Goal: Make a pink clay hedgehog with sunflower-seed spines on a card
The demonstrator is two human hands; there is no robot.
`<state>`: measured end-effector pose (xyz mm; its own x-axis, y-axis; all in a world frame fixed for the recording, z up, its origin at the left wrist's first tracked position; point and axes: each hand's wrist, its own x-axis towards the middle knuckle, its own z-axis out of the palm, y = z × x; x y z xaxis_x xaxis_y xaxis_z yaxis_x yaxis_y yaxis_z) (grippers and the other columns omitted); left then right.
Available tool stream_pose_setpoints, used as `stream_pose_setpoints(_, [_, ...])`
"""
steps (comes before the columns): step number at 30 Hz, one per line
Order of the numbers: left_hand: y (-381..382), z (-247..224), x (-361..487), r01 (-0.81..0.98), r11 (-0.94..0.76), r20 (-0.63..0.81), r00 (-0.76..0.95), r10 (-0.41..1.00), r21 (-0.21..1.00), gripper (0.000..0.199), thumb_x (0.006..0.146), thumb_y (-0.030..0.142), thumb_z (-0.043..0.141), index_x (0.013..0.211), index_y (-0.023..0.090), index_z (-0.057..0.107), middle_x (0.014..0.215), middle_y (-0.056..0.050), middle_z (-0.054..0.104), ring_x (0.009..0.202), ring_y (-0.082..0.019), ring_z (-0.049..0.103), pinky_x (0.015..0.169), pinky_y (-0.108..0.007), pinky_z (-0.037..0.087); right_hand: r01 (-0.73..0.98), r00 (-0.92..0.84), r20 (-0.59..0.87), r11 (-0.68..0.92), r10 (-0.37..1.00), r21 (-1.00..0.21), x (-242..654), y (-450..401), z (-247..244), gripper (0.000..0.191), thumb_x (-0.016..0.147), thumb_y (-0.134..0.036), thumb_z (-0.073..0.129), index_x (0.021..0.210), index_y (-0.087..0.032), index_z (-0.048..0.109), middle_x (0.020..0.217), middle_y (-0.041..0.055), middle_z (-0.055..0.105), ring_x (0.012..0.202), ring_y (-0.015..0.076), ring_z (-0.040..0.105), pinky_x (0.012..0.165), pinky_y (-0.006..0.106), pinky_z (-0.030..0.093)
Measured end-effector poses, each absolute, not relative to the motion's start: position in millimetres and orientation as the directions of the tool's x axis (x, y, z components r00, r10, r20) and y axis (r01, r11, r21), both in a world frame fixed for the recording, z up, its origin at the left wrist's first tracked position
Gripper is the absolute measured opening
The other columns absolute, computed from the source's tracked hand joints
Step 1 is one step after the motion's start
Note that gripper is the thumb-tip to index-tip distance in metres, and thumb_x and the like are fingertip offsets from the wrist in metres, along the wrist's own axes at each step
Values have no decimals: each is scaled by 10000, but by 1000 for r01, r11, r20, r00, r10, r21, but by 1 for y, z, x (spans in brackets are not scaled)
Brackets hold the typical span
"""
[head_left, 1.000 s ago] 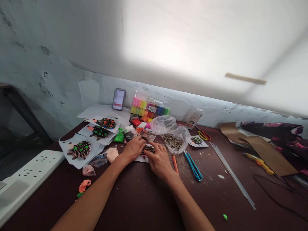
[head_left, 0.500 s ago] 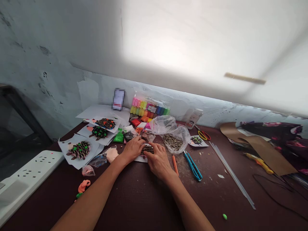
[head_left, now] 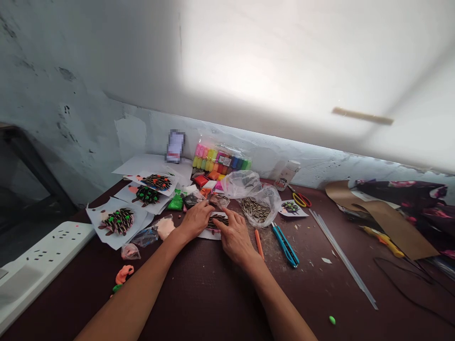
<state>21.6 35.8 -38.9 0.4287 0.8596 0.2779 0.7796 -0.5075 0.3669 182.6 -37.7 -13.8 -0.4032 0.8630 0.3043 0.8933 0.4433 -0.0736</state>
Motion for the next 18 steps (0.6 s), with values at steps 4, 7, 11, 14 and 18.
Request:
stream_pose_setpoints(4, [37, -39, 21, 767, -510, 286, 425, 859, 390, 297, 912, 151, 382, 987, 171, 669, 962, -84, 609, 906, -197, 586, 837, -313, 459, 895, -405, 296, 441, 865, -65, 183, -38, -13, 399, 844, -133, 505, 1207, -258, 614, 1427, 118, 382, 1246, 267, 375, 1002, 413, 316])
stream_pose_setpoints(7, [36, -39, 21, 767, -511, 278, 431, 859, 388, 298, 908, 143, 382, 991, 167, 667, 969, -85, 609, 913, -198, 589, 845, -314, 459, 895, -405, 300, 442, 864, -63, 182, -38, -13, 382, 842, -133, 503, 1182, -256, 627, 1425, 113, 388, 1245, 265, 376, 1002, 417, 316])
stream_pose_setpoints(11, [36, -38, 21, 768, -510, 279, 430, 859, 387, 289, 900, 138, 393, 994, 171, 664, 971, -82, 606, 917, -195, 588, 850, -313, 460, 895, -408, 301, 443, 862, -54, 183, -37, -16, 395, 837, -135, 509, 1194, -266, 618, 1433, 104, 387, 1253, 266, 365, 1002, 425, 314])
stream_pose_setpoints(14, [35, -36, 21, 776, -508, 267, 435, 860, 373, 272, 893, 141, 416, 995, 172, 666, 978, -81, 605, 928, -199, 589, 854, -316, 464, 894, -413, 302, 446, 859, -44, 183, -37, -16, 391, 845, -141, 507, 1199, -267, 614, 1438, 103, 385, 1259, 266, 360, 1006, 427, 313])
stream_pose_setpoints(18, [33, -33, 22, 780, -506, 261, 436, 861, 368, 276, 893, 138, 416, 1004, 169, 667, 983, -83, 607, 931, -197, 591, 859, -312, 465, 900, -402, 297, 433, 866, -46, 182, -37, -14, 404, 855, -144, 496, 1224, -274, 598, 1436, 107, 388, 1249, 264, 373, 998, 424, 324])
